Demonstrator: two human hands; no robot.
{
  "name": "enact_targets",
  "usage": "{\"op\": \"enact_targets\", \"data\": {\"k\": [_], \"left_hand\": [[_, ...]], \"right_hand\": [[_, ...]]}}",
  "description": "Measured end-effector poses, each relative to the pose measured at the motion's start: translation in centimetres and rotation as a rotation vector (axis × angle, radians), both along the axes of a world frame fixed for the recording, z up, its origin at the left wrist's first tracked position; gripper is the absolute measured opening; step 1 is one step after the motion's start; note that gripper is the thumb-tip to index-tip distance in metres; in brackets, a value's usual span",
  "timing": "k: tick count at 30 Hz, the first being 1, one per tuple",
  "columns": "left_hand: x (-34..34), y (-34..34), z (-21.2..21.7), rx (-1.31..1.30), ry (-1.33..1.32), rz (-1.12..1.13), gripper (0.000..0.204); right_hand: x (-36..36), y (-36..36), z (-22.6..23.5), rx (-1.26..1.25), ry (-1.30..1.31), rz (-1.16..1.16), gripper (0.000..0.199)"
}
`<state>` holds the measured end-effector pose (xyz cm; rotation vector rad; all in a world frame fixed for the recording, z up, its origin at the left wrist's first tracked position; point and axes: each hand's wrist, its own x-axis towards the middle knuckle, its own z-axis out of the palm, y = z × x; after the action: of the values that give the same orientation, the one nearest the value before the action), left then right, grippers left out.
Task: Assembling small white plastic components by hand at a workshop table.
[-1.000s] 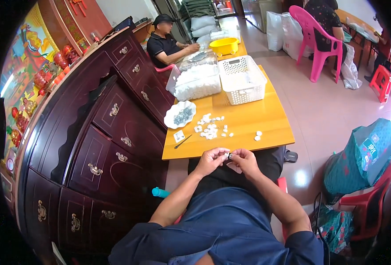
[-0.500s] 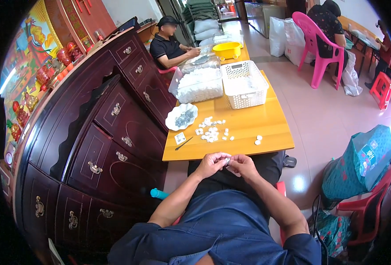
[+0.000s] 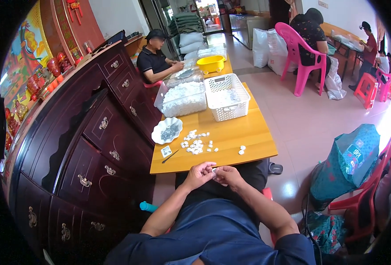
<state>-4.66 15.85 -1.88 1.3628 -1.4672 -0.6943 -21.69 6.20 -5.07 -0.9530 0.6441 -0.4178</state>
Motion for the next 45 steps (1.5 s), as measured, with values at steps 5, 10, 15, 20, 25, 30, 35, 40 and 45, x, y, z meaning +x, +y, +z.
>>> {"op": "enact_targets", "data": {"k": [5,10,15,20,25,30,35,40,45], "left_hand": [[-1.5,0.5,1.4,-0.041,-0.258,0.115,0.047],[-1.5,-0.7,0.8,-0.163,-0.442,0.222,0.032],[-1.4,-1.7,1.5,-0.161,-0.485,0.228,0.027],[-1.1,-1.0,0.9,-0.112,-0.420,0.186,0.030],[-1.1,-0.6,0.9,-0.118,-0.428,0.147,0.029],[-0.7,-0.7,1.0,-0.098,-0.466,0.130,0.028],[-0.6,-0.9,1.3,-0.206,-0.511,0.112,0.026],[-0.7,-0.7,1.5,-0.162,-0.518,0.100,0.026],[-0.7,-0.5,1.9,-0.174,-0.547,0.104,0.026]], "right_hand": [[0.0,0.5,-1.1,0.043,-0.102,0.023,0.018],[0.7,-0.4,0.0,-0.062,-0.134,-0.006,0.016],[1.2,-1.3,0.3,0.015,-0.076,-0.058,0.016],[0.9,-0.9,0.2,0.015,-0.089,-0.021,0.019],[0.3,-0.8,0.1,0.024,-0.004,-0.009,0.020],[0.4,-0.7,0.0,-0.030,-0.025,-0.026,0.021],[0.4,-1.0,-0.3,-0.087,-0.003,0.003,0.021],[0.6,-0.7,-0.4,-0.101,-0.001,-0.034,0.022],[0.2,-0.8,0.0,-0.089,-0.006,-0.004,0.020]]}}
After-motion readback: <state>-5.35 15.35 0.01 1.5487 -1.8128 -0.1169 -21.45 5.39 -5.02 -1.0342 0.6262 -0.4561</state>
